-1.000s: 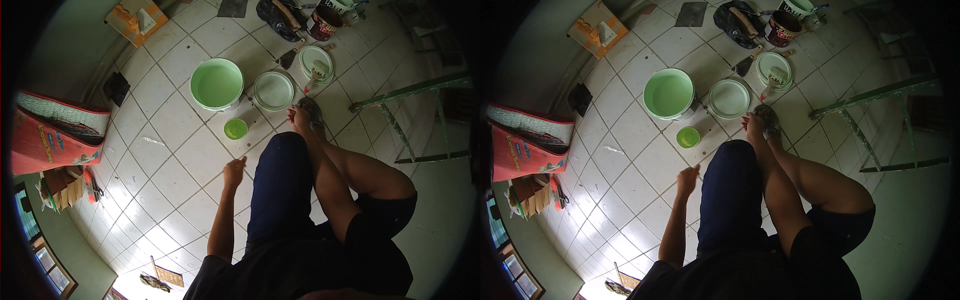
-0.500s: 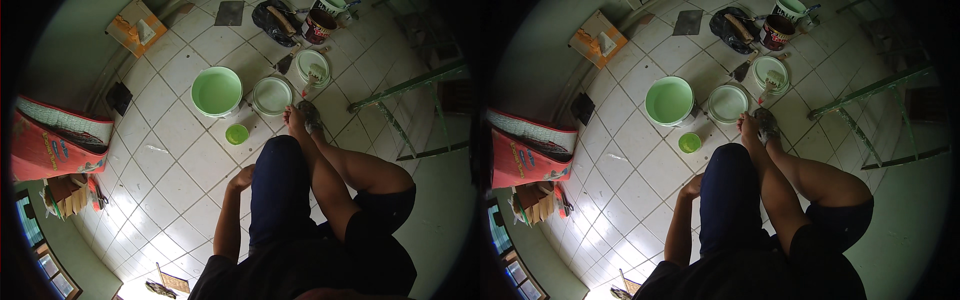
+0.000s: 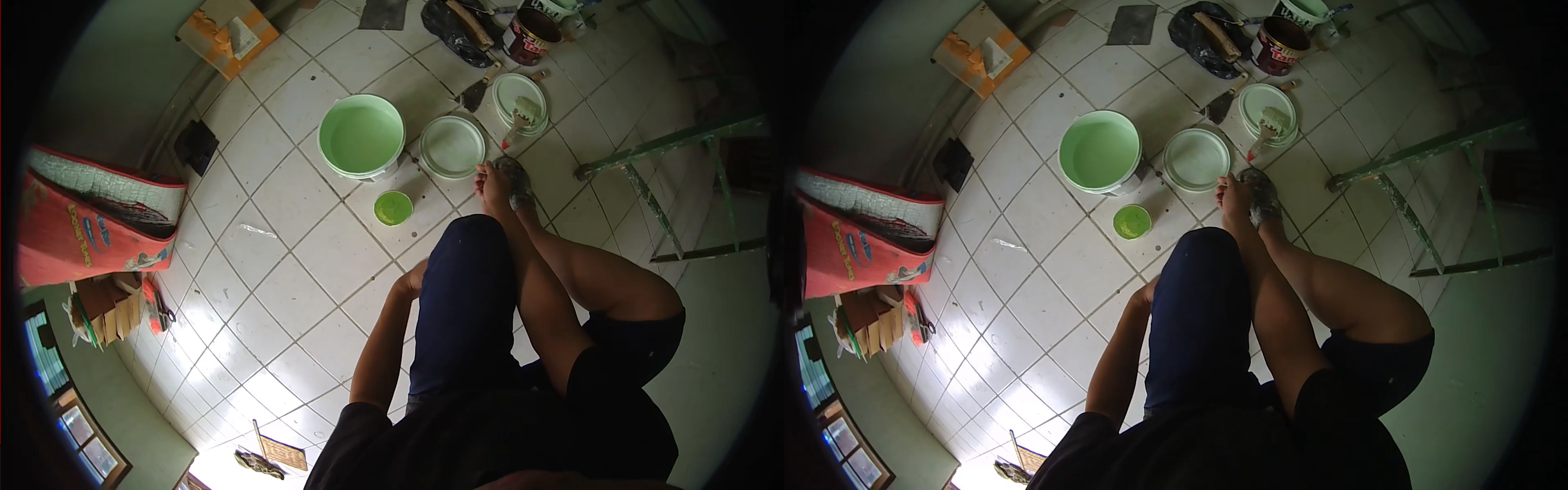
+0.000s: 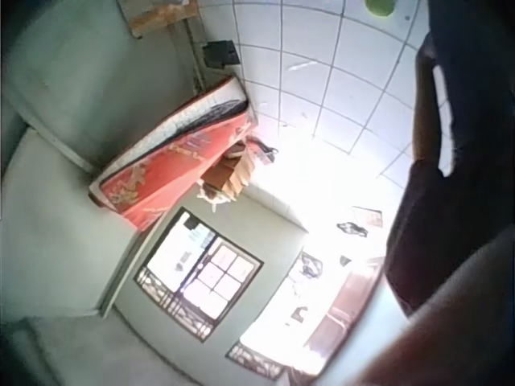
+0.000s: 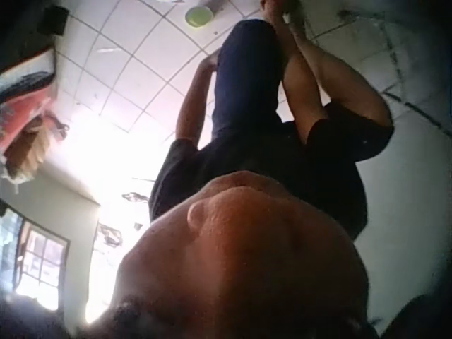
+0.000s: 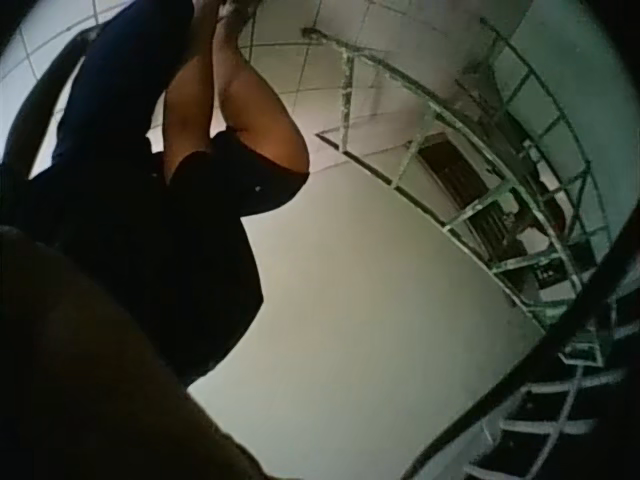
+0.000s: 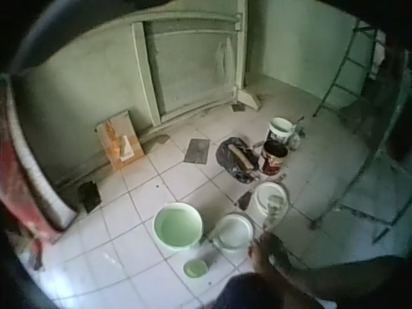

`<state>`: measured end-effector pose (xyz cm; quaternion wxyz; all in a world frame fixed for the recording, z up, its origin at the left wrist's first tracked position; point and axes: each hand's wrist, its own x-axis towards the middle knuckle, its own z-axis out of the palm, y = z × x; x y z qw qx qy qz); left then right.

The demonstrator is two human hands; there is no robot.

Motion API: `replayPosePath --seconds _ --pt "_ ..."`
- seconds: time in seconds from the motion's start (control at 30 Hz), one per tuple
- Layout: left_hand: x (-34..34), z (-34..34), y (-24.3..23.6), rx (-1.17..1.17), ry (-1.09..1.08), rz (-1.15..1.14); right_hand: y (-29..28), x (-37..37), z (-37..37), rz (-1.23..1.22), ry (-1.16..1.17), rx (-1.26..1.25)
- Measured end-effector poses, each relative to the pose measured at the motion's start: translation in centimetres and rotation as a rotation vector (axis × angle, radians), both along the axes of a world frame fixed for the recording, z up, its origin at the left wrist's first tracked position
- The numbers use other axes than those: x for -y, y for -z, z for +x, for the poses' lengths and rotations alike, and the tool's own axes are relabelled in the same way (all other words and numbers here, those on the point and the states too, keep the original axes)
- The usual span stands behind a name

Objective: The person is opening paint buckets and mixing green paint using a stick or brush handle.

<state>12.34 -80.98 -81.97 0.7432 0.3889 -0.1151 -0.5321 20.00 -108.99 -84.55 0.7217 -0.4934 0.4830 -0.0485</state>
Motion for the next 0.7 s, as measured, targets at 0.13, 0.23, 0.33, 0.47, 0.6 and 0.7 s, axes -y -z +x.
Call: replayPosePath --seconds 0.13,0.23,0.33,0.47,0.6,0.7 --pt "-0.4 0.9 -1.5 -0.122 0.251 0.427 0.5 0.5 0.0 -0.035 -0.013 -0.047" --pt "0.3 0.8 -3.2 -0.310 -0.013 0.158 0.8 -0.2 -0.1 -0.018 -0.003 -0.004" --pt "-0.6 -2.3 -1.3 0.080 -0.148 0.061 1.0 -0.6 0.4 0.027 -0.025 0.007" --pt "-4.1 -4.3 0.3 -0.394 0.323 0.257 0.6 -0.6 0.9 0.063 -0.039 -0.017" --pt "-2.5 -0.3 -0.5 -0.004 0.264 0.260 0.8 -0.6 0.8 0.046 -0.022 0.027" --pt "1.8 4.4 -5.1 -0.527 -0.111 0.082 -0.5 -3.0 1.1 0.047 -0.054 -0.018"
